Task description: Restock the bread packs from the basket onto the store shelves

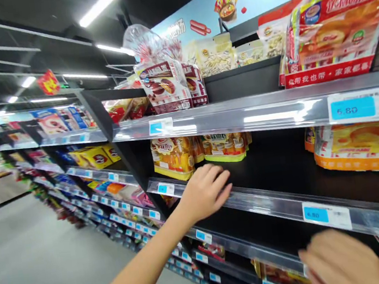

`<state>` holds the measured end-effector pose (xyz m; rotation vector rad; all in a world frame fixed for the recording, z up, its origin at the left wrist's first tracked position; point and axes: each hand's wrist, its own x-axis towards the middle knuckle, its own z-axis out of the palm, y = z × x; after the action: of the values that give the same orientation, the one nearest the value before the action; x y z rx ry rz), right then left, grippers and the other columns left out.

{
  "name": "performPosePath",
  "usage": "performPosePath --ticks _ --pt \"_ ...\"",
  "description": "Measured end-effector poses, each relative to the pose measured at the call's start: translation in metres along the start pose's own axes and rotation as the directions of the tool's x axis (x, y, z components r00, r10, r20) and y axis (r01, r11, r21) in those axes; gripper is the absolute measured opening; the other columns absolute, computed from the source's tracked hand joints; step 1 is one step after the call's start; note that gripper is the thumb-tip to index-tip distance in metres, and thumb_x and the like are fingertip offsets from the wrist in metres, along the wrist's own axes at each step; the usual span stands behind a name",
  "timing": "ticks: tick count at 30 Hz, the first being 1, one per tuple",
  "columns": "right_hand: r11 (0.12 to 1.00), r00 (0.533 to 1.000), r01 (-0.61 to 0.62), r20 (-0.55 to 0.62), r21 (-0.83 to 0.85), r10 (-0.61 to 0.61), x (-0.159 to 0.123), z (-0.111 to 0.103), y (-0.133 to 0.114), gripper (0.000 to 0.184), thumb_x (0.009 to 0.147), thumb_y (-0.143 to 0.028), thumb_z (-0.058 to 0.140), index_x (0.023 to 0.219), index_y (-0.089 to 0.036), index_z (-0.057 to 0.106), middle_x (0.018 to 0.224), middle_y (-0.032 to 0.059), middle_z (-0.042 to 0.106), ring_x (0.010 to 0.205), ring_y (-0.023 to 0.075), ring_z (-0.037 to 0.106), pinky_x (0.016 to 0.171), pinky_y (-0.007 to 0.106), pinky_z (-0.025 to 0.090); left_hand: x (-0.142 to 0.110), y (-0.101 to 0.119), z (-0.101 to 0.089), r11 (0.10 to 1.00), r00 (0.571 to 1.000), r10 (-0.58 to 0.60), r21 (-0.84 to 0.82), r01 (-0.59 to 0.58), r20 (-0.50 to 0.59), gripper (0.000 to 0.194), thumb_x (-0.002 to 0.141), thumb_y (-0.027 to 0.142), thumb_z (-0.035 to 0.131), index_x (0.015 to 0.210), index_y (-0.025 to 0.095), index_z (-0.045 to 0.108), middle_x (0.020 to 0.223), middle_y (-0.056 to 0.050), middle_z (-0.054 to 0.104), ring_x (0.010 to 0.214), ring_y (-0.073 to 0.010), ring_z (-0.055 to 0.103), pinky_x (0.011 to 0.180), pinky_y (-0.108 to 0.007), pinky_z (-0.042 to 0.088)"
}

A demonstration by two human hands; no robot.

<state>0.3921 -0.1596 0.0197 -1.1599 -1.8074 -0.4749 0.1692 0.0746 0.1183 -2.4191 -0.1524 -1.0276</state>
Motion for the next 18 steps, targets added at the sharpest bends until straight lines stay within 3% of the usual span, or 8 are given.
performPosePath --ticks 2,3,5,7,10,13,15,18 --pt "0.994 0.993 -0.107 0.055 0.024 0.106 0.073 -0.004 0.024 0.017 0.092 -0.025 0.062 0.099 -0.034 0.074 0.079 0.0029 0.075 0.067 0.0221 0.07 0.061 0.037 0.057 0.005 -0.02 0.015 0.976 0.975 -0.213 0.065 0.209 0.057 0.029 0.099 0.034 0.055 0.119 0.016 0.067 0.112 -0.017 0.07 0.104 -0.0332 0.064 0.088 -0.051 0.058" --pt "0.969 0.967 -0.242 0.091 0.041 0.237 0.106 0.0 0.041 0.013 0.094 -0.03 0.061 0.098 -0.031 0.073 0.083 0.0038 0.074 0.073 0.0225 0.07 0.068 0.038 0.059 0.004 -0.025 0.026 0.954 0.952 -0.298 0.063 0.294 0.074 0.034 0.1 0.038 0.053 0.122 0.016 0.066 0.117 -0.018 0.068 0.109 -0.0344 0.063 0.091 -0.052 0.057" --pt "0.862 0.866 -0.494 0.153 0.116 0.476 0.16 0.02 0.079 0.017 0.087 -0.037 0.069 0.099 -0.026 0.071 0.09 0.0055 0.074 0.076 0.0232 0.07 0.073 0.04 0.06 0.0 -0.025 0.047 0.914 0.907 -0.404 0.005 0.407 0.116 0.035 0.102 0.039 0.051 0.124 0.016 0.066 0.122 -0.017 0.065 0.112 -0.0336 0.061 0.095 -0.051 0.055" --pt "0.708 0.739 -0.673 0.214 0.212 0.639 0.197 0.049 0.114 0.03 0.077 -0.034 0.079 0.103 -0.022 0.07 0.106 0.009 0.075 0.088 0.0255 0.072 0.09 0.046 0.059 -0.005 -0.02 0.063 0.891 0.886 -0.438 -0.06 0.451 0.15 0.03 0.102 0.037 0.05 0.12 0.019 0.067 0.119 -0.014 0.066 0.11 -0.0311 0.061 0.095 -0.049 0.054" --pt "0.664 0.724 -0.69 0.278 0.287 0.632 0.227 0.097 0.145 0.031 0.077 -0.038 0.082 0.1 -0.021 0.071 0.108 0.0096 0.078 0.099 0.0281 0.074 0.101 0.051 0.056 -0.01 -0.016 0.071 0.865 0.867 -0.479 -0.093 0.493 0.138 0.026 0.1 0.036 0.055 0.117 0.022 0.067 0.115 -0.012 0.066 0.108 -0.0309 0.061 0.096 -0.048 0.054" --pt "0.639 0.739 -0.672 0.286 0.375 0.609 0.237 0.132 0.152 0.038 0.078 -0.044 0.082 0.108 -0.023 0.072 0.116 0.0074 0.078 0.108 0.0268 0.074 0.104 0.049 0.056 -0.01 -0.018 0.07 0.853 0.86 -0.494 -0.123 0.508 0.128 0.026 0.097 0.037 0.059 0.117 0.023 0.066 0.116 -0.012 0.065 0.108 -0.0324 0.06 0.095 -0.05 0.055" --pt "0.61 0.725 -0.682 0.265 0.404 0.636 0.239 0.144 0.153 0.045 0.074 -0.051 0.084 0.108 -0.022 0.073 0.118 0.0087 0.078 0.108 0.0286 0.074 0.104 0.05 0.057 -0.009 -0.02 0.069 0.844 0.857 -0.499 -0.151 0.514 0.128 0.027 0.096 0.037 0.06 0.117 0.022 0.066 0.118 -0.013 0.065 0.109 -0.0335 0.06 0.094 -0.052 0.056" --pt "0.577 0.7 -0.701 0.249 0.419 0.67 0.237 0.143 0.155 0.053 0.067 -0.059 0.087 0.101 -0.021 0.075 0.114 0.0094 0.079 0.106 0.0307 0.075 0.104 0.051 0.056 -0.009 -0.02 0.07 0.826 0.85 -0.518 -0.203 0.526 0.098 0.027 0.094 0.036 0.062 0.118 0.023 0.064 0.119 -0.013 0.065 0.111 -0.0341 0.061 0.094 -0.052 0.056"
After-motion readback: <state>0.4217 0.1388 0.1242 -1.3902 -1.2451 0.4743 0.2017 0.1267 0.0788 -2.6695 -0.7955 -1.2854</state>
